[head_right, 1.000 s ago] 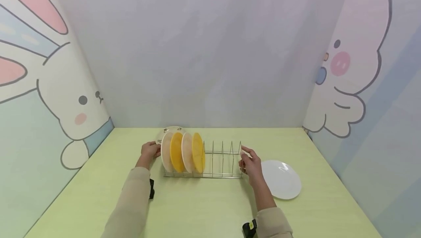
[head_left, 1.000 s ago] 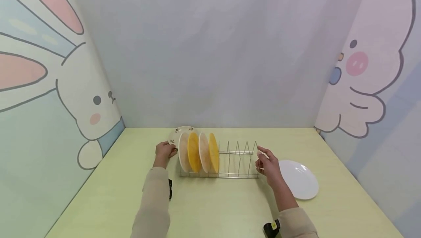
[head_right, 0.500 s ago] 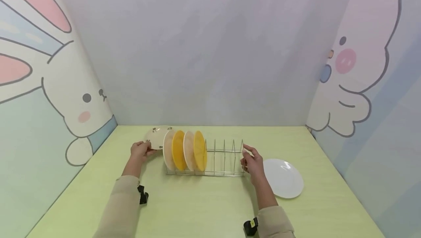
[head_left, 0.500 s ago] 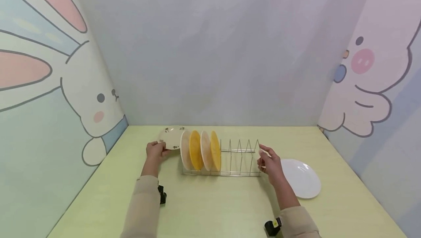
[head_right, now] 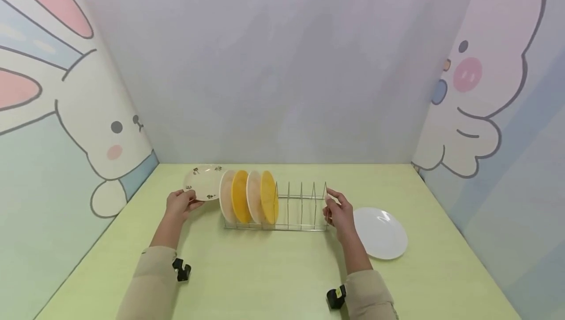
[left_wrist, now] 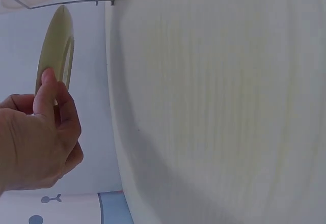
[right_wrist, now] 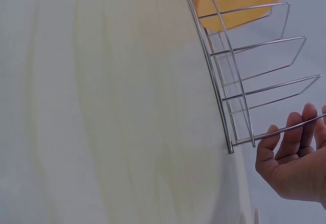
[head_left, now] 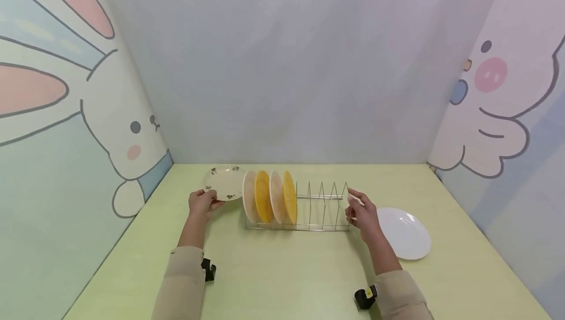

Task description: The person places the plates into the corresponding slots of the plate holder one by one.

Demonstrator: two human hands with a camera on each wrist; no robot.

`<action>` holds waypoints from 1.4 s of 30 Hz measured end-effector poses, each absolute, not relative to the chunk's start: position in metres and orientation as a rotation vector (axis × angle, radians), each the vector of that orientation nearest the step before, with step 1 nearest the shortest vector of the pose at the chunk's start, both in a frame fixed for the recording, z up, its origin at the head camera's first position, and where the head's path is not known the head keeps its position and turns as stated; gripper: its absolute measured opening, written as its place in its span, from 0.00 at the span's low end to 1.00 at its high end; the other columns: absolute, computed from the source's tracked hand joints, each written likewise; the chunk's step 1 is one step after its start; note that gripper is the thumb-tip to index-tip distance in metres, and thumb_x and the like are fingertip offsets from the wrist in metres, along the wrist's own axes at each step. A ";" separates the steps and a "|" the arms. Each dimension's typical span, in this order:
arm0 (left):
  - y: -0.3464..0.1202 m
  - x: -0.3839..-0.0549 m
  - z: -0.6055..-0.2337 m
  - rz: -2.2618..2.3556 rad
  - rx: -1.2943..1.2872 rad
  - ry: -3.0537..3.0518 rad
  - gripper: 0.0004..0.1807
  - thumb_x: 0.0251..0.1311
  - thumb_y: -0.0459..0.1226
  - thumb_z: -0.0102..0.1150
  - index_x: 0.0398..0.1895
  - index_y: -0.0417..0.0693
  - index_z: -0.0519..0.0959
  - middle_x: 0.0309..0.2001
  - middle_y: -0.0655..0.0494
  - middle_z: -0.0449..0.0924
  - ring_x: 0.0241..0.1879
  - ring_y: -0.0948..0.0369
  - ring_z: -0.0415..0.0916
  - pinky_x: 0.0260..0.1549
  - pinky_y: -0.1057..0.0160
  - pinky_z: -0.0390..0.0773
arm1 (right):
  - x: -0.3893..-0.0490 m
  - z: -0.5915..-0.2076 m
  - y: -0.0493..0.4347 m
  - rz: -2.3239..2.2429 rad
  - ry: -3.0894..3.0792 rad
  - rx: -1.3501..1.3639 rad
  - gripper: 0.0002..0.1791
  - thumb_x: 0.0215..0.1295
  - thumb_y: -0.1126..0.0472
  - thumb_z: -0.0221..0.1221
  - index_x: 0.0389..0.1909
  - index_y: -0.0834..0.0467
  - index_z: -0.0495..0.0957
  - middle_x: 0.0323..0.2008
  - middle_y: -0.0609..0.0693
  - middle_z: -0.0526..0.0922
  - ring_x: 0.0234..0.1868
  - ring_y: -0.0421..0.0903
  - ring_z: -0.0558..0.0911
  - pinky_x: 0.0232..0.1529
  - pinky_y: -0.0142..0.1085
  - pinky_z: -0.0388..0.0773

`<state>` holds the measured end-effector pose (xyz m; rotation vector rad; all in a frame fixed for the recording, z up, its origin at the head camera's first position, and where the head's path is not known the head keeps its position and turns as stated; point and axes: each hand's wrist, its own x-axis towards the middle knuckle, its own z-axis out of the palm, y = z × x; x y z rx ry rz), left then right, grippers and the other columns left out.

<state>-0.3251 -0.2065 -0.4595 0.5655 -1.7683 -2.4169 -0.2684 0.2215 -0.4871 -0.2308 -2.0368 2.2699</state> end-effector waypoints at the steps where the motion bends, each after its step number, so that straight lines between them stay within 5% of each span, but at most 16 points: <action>1: -0.207 -0.323 -0.457 -2.424 0.551 -1.761 0.37 0.53 0.20 0.42 0.68 0.30 0.45 0.52 0.39 0.59 0.36 0.53 0.78 0.40 0.60 0.77 | -0.269 -0.487 0.221 2.275 -2.033 -0.225 0.25 0.69 0.54 0.52 0.64 0.56 0.64 0.20 0.50 0.73 0.22 0.43 0.72 0.28 0.35 0.74; 22: -0.212 -0.275 -0.442 -2.476 0.410 -1.728 0.33 0.55 0.21 0.40 0.66 0.27 0.47 0.54 0.38 0.57 0.42 0.54 0.75 0.43 0.58 0.75 | -0.266 -0.485 0.223 2.276 -2.046 -0.224 0.24 0.69 0.55 0.51 0.65 0.55 0.63 0.20 0.51 0.73 0.22 0.44 0.72 0.28 0.36 0.73; 42: -0.202 -0.234 -0.417 -2.548 0.400 -1.427 0.31 0.57 0.22 0.40 0.63 0.39 0.45 0.51 0.45 0.56 0.40 0.56 0.73 0.45 0.56 0.75 | -0.265 -0.485 0.221 2.270 -2.050 -0.237 0.24 0.70 0.55 0.50 0.65 0.55 0.63 0.20 0.51 0.73 0.22 0.44 0.72 0.27 0.35 0.73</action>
